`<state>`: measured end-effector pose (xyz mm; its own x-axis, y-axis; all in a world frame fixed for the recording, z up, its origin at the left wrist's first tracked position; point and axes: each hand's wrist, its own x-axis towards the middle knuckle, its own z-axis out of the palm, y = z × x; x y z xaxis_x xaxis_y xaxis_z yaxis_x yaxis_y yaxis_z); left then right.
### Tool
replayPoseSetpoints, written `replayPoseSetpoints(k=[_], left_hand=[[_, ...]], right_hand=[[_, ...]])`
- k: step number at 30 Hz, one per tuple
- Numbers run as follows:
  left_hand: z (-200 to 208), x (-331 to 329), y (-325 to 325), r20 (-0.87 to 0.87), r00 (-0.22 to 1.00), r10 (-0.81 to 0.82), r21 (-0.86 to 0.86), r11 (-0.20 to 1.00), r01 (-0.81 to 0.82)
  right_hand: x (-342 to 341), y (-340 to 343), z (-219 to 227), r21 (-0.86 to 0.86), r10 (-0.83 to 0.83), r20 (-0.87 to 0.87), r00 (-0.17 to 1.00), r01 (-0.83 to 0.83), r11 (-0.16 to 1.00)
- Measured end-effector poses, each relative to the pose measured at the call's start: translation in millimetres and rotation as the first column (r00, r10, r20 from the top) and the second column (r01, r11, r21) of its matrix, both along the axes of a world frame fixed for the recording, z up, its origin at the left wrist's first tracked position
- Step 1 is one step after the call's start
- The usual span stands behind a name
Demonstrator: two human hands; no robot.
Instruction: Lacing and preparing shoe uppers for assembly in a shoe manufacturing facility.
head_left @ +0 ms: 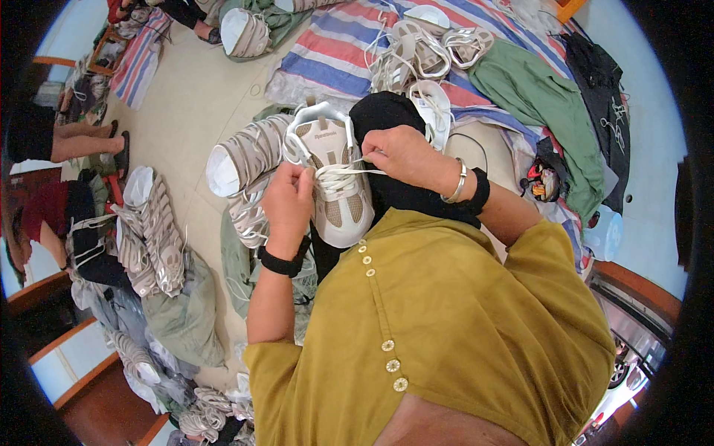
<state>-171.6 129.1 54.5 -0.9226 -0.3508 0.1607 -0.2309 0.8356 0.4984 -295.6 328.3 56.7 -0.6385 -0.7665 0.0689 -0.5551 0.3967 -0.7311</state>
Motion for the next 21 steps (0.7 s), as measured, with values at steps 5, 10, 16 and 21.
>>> replayPoseSetpoints(k=[5, 10, 16, 21], left_hand=[[-22.0, 13.6, -11.2, 0.041, 0.998, 0.047, 0.748, 0.661, -0.062], [-25.5, 13.6, -6.7, 0.019, 0.998, 0.053, 0.771, 0.635, -0.049], [-27.2, 6.0, -8.7, 0.018, 0.997, 0.071, 0.774, 0.631, -0.059], [-36.3, 9.7, -20.8, 0.005, 0.995, 0.103, 0.649, 0.756, -0.082]], right_hand=[[7.1, -0.2, -4.5, 0.039, -0.036, -0.075, 0.997, 0.039, 0.998], [7.9, -0.9, -3.8, 0.019, -0.055, -0.065, 0.996, 0.056, 0.998], [3.9, -8.0, -13.7, 0.016, 0.026, -0.220, 0.975, -0.023, 1.000], [-5.3, -10.7, -1.2, 0.117, 0.237, -0.423, 0.875, -0.207, 0.971]])
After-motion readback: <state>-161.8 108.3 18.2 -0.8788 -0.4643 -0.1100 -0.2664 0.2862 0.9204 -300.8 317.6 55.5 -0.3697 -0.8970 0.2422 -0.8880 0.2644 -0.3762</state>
